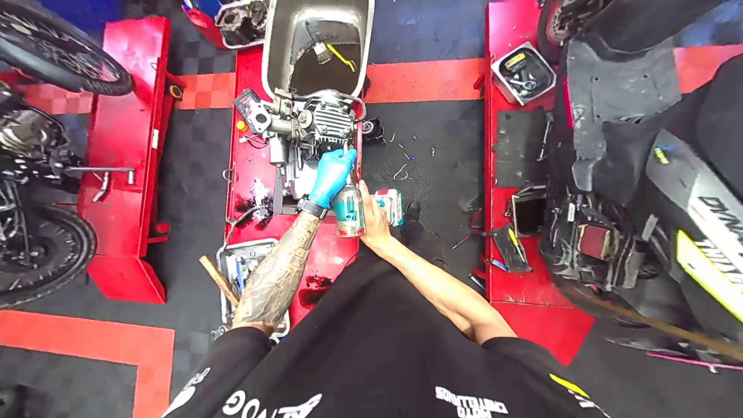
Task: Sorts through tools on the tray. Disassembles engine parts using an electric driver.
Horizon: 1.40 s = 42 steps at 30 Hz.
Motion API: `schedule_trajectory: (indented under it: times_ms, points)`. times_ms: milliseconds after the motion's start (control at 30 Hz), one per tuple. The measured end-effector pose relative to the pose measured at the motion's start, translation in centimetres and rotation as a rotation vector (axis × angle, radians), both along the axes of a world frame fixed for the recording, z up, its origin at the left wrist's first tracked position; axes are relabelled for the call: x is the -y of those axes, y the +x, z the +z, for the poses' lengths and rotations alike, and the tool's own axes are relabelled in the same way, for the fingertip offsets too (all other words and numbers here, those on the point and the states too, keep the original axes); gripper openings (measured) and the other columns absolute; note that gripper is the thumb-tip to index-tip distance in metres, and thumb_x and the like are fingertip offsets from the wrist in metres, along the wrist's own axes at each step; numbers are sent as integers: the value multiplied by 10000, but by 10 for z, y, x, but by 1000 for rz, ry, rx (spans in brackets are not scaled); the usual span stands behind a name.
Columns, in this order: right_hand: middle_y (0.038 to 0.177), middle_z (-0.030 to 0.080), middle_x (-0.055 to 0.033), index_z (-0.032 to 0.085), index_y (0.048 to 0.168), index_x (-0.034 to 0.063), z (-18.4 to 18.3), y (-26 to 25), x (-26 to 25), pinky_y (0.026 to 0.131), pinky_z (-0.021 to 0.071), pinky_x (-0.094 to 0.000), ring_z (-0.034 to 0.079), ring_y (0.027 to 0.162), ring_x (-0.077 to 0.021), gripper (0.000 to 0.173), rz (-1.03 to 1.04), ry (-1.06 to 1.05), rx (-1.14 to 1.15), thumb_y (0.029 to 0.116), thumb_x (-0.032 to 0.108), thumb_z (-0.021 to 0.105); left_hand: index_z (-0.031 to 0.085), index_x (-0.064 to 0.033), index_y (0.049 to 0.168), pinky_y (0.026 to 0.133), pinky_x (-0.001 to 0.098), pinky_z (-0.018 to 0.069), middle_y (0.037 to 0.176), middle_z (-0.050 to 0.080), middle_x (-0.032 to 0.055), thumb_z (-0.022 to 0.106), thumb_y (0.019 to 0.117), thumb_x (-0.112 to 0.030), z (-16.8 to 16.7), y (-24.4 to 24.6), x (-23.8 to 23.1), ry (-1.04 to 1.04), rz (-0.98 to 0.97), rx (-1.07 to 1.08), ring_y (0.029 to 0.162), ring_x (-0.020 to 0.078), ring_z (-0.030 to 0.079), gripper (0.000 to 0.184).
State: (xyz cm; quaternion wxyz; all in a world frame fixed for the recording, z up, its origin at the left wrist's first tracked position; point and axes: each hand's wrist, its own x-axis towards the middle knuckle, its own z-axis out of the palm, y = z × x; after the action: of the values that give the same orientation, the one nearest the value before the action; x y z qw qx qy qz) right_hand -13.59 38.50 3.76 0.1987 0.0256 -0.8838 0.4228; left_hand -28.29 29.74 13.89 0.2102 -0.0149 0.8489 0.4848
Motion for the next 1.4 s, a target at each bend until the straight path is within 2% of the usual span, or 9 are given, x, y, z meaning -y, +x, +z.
schedule_trajectory:
  times_ms: [133, 400, 500, 600, 667, 800, 933, 1167, 1400]
  points:
    - [1243, 661, -224, 360, 1554, -34, 3, 1, 4, 825, 626, -454, 715, 1029, -305, 904, 4, -2, 15, 822, 259, 803, 641, -127, 853, 514, 358, 419, 683, 531, 45, 516, 1033, -555, 11, 23, 14, -27, -42, 25, 551, 161, 488, 481]
    - [1279, 648, -259, 373, 1528, -86, -9, 16, -22, 930, 605, -467, 700, 1102, -312, 902, 122, -83, -54, 836, 311, 793, 658, -102, 844, 548, 336, 447, 681, 568, 24, 501, 1077, -418, -2, 26, 5, 41, -89, 9, 577, 139, 520, 423]
    - [1306, 638, -273, 373, 1514, -111, -4, 24, -35, 936, 600, -465, 701, 1110, -303, 905, 165, -134, -103, 856, 361, 776, 666, -93, 854, 602, 373, 488, 717, 595, 44, 467, 1082, -457, -4, 37, 2, 68, -85, 4, 629, 163, 562, 474]
    - [1343, 626, -277, 384, 1498, -124, 18, 34, -49, 1049, 548, -430, 674, 1190, -264, 893, 169, -203, -160, 902, 453, 715, 683, -83, 901, 554, 304, 481, 665, 571, 32, 308, 1098, -550, 7, 59, 0, 316, -30, 70, 567, 137, 529, 631]
    - [1298, 660, -265, 437, 1463, -130, 36, 40, -59, 1044, 554, -424, 687, 1164, -244, 848, 121, -235, -187, 905, 449, 705, 641, -84, 994, 527, 248, 459, 645, 510, -17, 195, 1108, -544, 14, 71, -3, 579, 108, 214, 537, 95, 481, 650]
    - [1245, 695, -228, 504, 1416, -126, 77, 56, -83, 1000, 585, -382, 707, 1109, -192, 651, 102, -329, -163, 952, 283, 707, 629, -78, 1266, 686, 278, 552, 952, 683, 37, 218, 1115, -372, 26, 80, 0, 918, 375, 475, 759, 126, 646, 528]
    - [1107, 751, -150, 567, 1359, -121, 114, 67, -105, 911, 605, -286, 728, 989, -89, 513, 50, -337, -104, 985, 211, 676, 532, -13, 1427, 948, 348, 562, 1293, 653, 125, 260, 1094, -175, 38, 79, -2, 1055, 319, 500, 1068, 200, 687, 460]
    - [1178, 738, -165, 572, 1360, -122, 114, 51, -165, 931, 611, -307, 729, 1027, -113, 573, 149, -369, -19, 989, 301, 676, 533, -39, 1418, 921, 325, 583, 1237, 678, 80, 293, 1126, -216, 47, 64, -36, 980, 211, 362, 1004, 153, 702, 417]
    - [1253, 709, -186, 555, 1399, -96, 93, -10, -256, 1003, 585, -328, 709, 1112, -145, 612, 415, -435, 32, 957, 294, 721, 581, -85, 1314, 936, 309, 581, 1130, 679, 42, 316, 1140, -302, 38, 40, -120, 1039, 374, 335, 1004, 137, 692, 384]
